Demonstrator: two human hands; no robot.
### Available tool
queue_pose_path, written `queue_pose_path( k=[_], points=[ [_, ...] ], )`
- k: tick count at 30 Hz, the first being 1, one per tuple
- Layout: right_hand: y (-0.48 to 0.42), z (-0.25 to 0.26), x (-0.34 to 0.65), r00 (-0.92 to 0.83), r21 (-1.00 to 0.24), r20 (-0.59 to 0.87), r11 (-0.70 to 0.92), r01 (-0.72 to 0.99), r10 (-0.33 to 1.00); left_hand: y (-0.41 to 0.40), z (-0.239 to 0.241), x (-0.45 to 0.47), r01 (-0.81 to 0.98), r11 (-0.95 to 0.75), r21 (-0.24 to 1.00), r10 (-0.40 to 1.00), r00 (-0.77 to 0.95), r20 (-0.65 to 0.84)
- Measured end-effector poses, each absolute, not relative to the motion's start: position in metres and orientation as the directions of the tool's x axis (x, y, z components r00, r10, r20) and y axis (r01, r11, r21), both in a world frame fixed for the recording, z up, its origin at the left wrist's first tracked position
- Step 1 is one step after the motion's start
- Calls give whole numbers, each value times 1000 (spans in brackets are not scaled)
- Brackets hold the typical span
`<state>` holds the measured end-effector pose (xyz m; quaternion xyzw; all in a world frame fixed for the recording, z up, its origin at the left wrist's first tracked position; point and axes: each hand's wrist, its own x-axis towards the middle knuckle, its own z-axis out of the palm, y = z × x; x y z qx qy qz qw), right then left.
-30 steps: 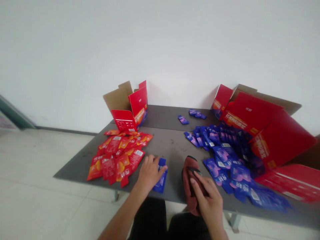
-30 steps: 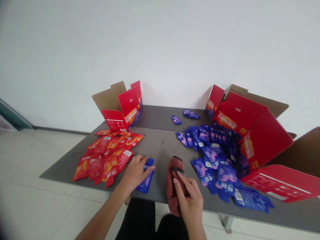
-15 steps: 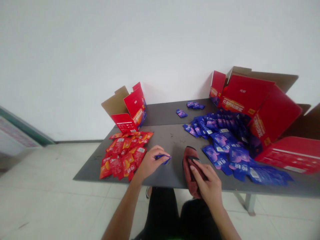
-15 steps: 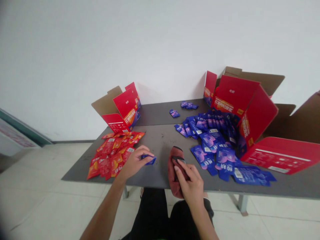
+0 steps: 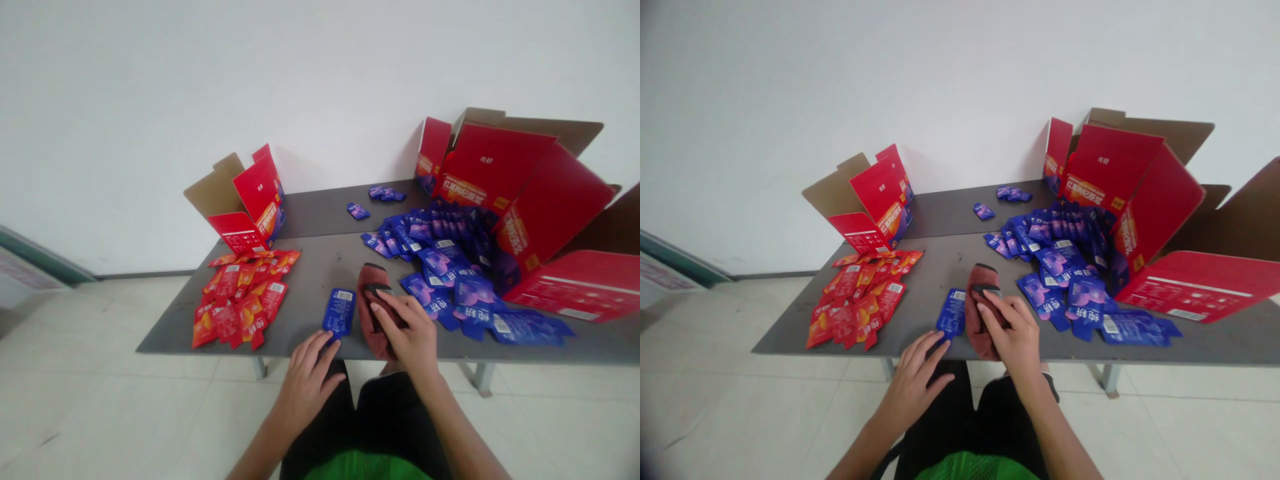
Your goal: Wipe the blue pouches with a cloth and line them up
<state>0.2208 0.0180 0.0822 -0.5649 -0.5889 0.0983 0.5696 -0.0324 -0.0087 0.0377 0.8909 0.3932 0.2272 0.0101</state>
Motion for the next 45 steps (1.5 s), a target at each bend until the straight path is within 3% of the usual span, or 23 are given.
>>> queue_pose_path(
  k=[4, 7, 9, 16, 20, 24, 30, 33, 37, 42, 45],
  points=[
    [41, 92, 199, -86, -568, 623, 525, 634, 778, -9, 26, -24, 671, -728, 143, 637, 582, 506],
    [60, 80, 181, -441, -423, 502, 656, 625, 744, -5, 22, -23, 653, -741, 156, 614, 564, 552],
    [79, 70, 177, -530, -368, 438, 683, 631, 726, -2, 21, -25, 644, -746, 168, 616, 571, 543],
    [136, 91, 200, -365, -194, 417, 474, 859, 832, 1, 19, -30, 632, -759, 153, 620, 633, 463],
    [96, 101, 185, -427, -241, 458, 571, 785, 780, -3, 9, -27, 648, -737, 190, 646, 594, 479],
    [77, 84, 179, -589, -274, 343, 678, 682, 731, -5, 7, -24, 670, -703, 238, 686, 553, 473],
    [129, 89, 202, -380, -178, 378, 469, 865, 844, -3, 16, -25, 654, -726, 213, 666, 592, 454],
    [109, 94, 192, -425, -178, 431, 537, 825, 796, -4, 14, -23, 658, -716, 232, 676, 572, 465],
    [87, 83, 181, -590, -247, 377, 691, 679, 714, -5, 12, -21, 659, -699, 278, 699, 545, 463],
    [129, 88, 202, -412, -182, 371, 500, 847, 832, -3, 15, -24, 644, -717, 266, 682, 569, 460],
    [120, 96, 200, -394, -207, 445, 521, 828, 804, -3, 15, -24, 643, -717, 269, 683, 570, 457]
  ],
)
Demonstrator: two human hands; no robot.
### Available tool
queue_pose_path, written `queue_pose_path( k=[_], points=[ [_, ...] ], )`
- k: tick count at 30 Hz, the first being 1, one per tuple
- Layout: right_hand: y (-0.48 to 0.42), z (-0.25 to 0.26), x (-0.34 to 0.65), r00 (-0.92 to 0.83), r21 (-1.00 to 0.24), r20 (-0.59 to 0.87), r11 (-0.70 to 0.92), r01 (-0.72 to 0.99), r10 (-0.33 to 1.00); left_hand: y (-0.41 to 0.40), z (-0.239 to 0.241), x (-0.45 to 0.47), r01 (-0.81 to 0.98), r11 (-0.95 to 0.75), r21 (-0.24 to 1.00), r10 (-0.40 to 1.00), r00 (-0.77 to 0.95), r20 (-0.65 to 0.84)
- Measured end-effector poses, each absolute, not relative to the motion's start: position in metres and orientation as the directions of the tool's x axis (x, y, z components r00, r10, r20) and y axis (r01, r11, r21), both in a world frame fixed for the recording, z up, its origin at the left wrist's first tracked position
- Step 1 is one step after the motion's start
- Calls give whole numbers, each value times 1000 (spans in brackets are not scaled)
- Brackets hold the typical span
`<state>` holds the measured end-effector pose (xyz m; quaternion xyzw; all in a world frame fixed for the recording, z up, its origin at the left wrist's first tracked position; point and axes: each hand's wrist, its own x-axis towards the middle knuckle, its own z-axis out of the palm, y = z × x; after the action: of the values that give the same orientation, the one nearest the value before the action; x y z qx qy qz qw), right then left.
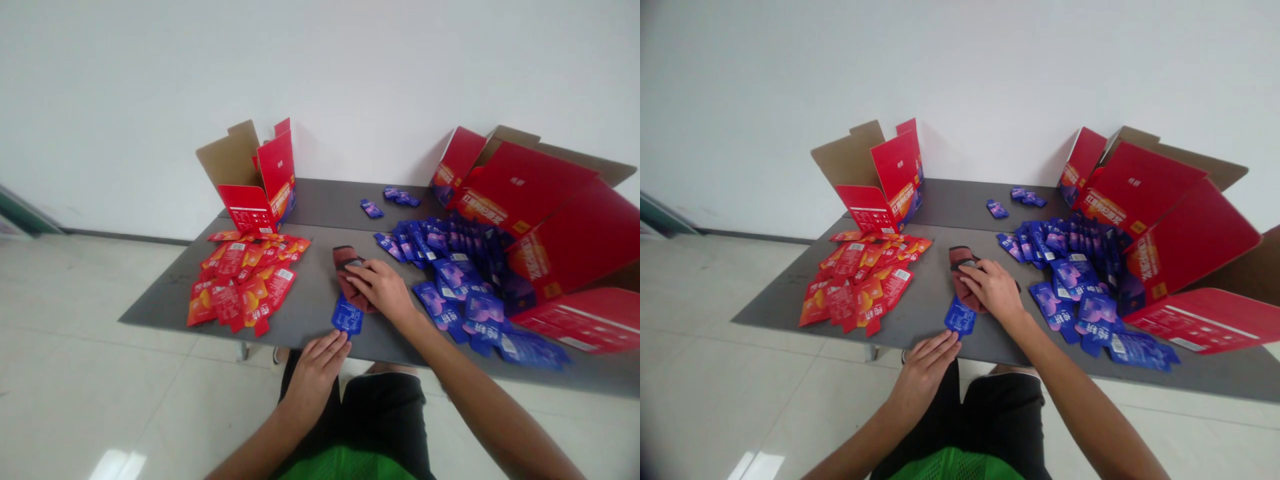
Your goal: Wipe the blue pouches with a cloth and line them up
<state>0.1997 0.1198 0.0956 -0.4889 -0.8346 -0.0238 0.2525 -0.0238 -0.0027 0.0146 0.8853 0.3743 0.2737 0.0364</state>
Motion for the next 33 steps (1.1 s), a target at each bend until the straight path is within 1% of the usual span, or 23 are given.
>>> queue_pose_path(
  k=[3, 5, 7, 9, 11, 12, 14, 16, 17, 19, 21, 23, 24, 26, 27, 28, 30, 31, 33],
  points=[
    [93, 89, 188, -532, -253, 415, 655, 712, 738, -4, 13, -23, 644, -708, 289, 692, 554, 462],
    [94, 81, 186, -571, -269, 376, 676, 687, 730, -4, 13, -23, 640, -708, 297, 692, 547, 470],
    [113, 81, 191, -495, -252, 357, 592, 765, 792, -3, 13, -23, 634, -716, 291, 683, 553, 476],
    [136, 88, 198, -376, -211, 346, 462, 861, 860, -2, 14, -23, 635, -719, 282, 680, 558, 476],
    [144, 97, 200, -310, -192, 372, 399, 896, 875, -2, 14, -23, 639, -715, 284, 684, 555, 473],
    [140, 100, 197, -316, -194, 395, 415, 889, 863, -2, 13, -23, 637, -715, 288, 685, 554, 473],
    [122, 99, 189, -408, -194, 415, 517, 834, 813, -2, 12, -22, 633, -714, 299, 687, 552, 473],
    [105, 89, 184, -526, -203, 394, 630, 750, 754, -2, 12, -22, 635, -707, 311, 696, 545, 468],
    [102, 84, 185, -558, -215, 375, 655, 725, 740, -3, 11, -21, 637, -704, 314, 698, 542, 468],
    [111, 77, 191, -529, -224, 352, 618, 753, 772, -3, 11, -21, 640, -702, 313, 700, 537, 470],
    [131, 79, 202, -434, -204, 348, 520, 830, 831, -2, 12, -21, 637, -708, 306, 693, 540, 479],
    [143, 88, 207, -363, -178, 375, 450, 875, 853, -2, 11, -21, 637, -709, 303, 690, 534, 489],
    [142, 93, 206, -348, -181, 402, 445, 877, 847, -2, 11, -20, 636, -710, 302, 687, 532, 495],
    [127, 98, 197, -369, -207, 452, 497, 842, 813, -2, 10, -19, 636, -711, 300, 684, 527, 505],
    [116, 97, 192, -409, -220, 459, 547, 808, 789, -3, 10, -18, 640, -706, 303, 688, 520, 507],
    [105, 94, 187, -483, -227, 433, 611, 759, 761, -3, 10, -17, 645, -699, 307, 694, 510, 508],
    [94, 83, 181, -559, -249, 390, 669, 701, 731, -4, 10, -16, 656, -687, 313, 704, 494, 510],
    [95, 79, 182, -556, -255, 380, 662, 705, 739, -4, 10, -16, 658, -688, 307, 702, 494, 513],
    [109, 74, 189, -470, -248, 380, 577, 778, 797, -5, 9, -17, 654, -704, 277, 680, 510, 527]
  ],
)
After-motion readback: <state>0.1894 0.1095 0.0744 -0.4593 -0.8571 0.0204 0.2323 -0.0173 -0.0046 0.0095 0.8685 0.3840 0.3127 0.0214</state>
